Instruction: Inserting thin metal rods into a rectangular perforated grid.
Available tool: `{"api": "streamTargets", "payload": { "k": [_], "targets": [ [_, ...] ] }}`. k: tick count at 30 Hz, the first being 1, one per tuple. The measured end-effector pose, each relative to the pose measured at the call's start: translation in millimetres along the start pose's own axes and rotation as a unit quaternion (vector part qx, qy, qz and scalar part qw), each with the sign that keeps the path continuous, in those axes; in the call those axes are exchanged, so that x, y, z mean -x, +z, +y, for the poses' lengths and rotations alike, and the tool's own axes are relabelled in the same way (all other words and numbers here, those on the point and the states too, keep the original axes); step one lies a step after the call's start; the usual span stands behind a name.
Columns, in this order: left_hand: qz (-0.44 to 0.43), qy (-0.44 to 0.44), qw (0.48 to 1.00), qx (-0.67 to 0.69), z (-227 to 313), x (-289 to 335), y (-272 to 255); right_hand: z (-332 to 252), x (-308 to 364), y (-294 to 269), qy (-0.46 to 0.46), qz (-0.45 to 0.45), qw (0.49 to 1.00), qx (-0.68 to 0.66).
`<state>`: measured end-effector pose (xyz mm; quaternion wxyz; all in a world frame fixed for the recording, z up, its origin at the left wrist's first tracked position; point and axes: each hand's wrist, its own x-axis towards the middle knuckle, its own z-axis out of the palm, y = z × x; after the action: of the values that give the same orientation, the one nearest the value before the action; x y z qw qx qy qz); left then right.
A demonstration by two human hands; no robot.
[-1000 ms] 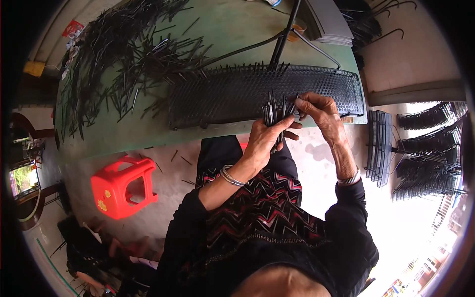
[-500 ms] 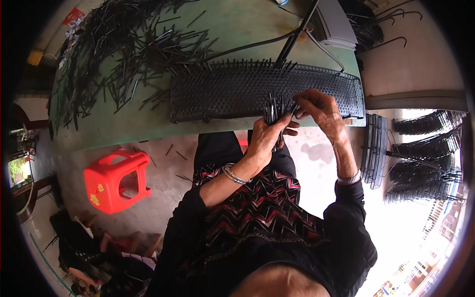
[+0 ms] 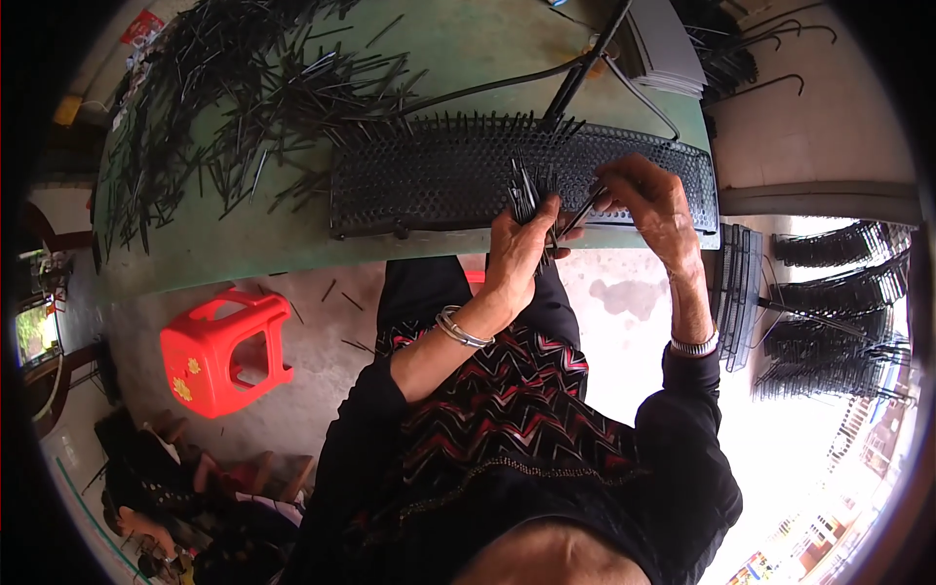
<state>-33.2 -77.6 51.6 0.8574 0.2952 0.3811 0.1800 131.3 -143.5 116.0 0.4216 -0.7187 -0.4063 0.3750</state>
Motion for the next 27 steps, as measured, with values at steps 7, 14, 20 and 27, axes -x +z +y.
{"api": "streamTargets", "payload": {
  "k": [7, 14, 20, 27],
  "targets": [
    [0.037, 0.008, 0.986, 0.163, 12, -15, 2, -2, -4, 2, -0.022, 0.073, 0.994, -0.075],
    [0.017, -0.022, 0.963, 0.269, 20, -17, -13, 5, -14, -15, -0.074, 0.23, 0.968, -0.071],
    [-0.058, -0.095, 0.983, 0.143, 1, -4, -1, 18, -46, -8, -0.113, 0.295, 0.948, 0.037],
    [-0.051, -0.12, 0.986, 0.105, -8, 0, -2, 25, -61, -7, -0.137, 0.278, 0.936, 0.165]
  ]
}}
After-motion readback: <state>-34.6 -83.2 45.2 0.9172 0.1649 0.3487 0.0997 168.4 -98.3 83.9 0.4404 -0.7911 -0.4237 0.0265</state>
